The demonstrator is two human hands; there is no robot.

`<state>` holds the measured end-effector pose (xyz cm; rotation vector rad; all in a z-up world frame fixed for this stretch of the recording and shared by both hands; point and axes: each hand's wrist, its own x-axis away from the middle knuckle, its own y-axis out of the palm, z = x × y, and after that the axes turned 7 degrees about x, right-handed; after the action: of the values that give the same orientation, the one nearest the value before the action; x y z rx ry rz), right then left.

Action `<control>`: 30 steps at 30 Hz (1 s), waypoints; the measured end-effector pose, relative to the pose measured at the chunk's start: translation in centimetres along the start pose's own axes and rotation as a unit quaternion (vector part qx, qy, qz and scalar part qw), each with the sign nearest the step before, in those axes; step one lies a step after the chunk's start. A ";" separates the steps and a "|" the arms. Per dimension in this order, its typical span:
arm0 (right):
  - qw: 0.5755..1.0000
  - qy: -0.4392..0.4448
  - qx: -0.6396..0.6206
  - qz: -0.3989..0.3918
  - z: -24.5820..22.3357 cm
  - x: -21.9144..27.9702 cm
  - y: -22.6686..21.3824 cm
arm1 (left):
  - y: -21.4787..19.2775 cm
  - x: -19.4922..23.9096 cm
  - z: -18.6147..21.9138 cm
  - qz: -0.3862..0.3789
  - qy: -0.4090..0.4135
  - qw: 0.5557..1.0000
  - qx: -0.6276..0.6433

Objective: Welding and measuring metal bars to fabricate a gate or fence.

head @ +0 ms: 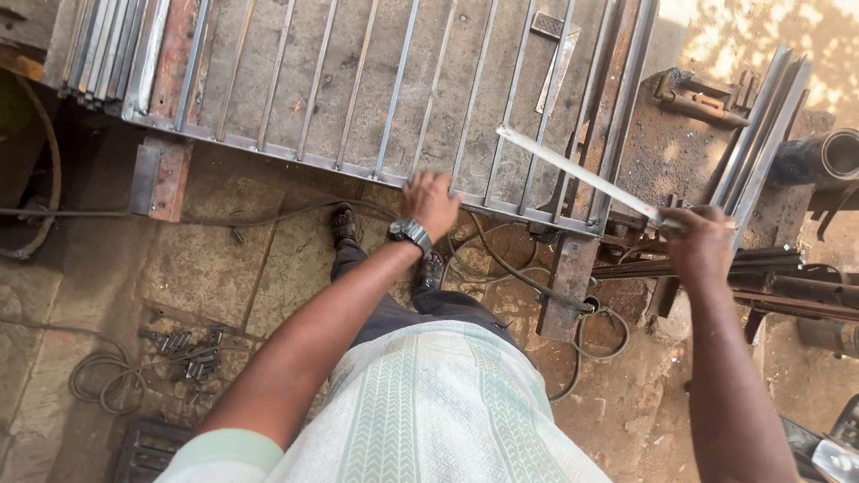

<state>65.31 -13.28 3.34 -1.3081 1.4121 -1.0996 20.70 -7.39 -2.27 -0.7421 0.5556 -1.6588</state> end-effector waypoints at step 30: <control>0.979 -0.008 0.178 -0.099 -1.3 -2.2 4.4 | 1.2 -1.6 -1.7 0.015 -0.076 0.995 -0.058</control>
<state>63.25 -10.84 -0.56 -1.2078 1.0281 -1.3980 20.49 -6.15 -4.52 -0.9315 0.5555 -1.5381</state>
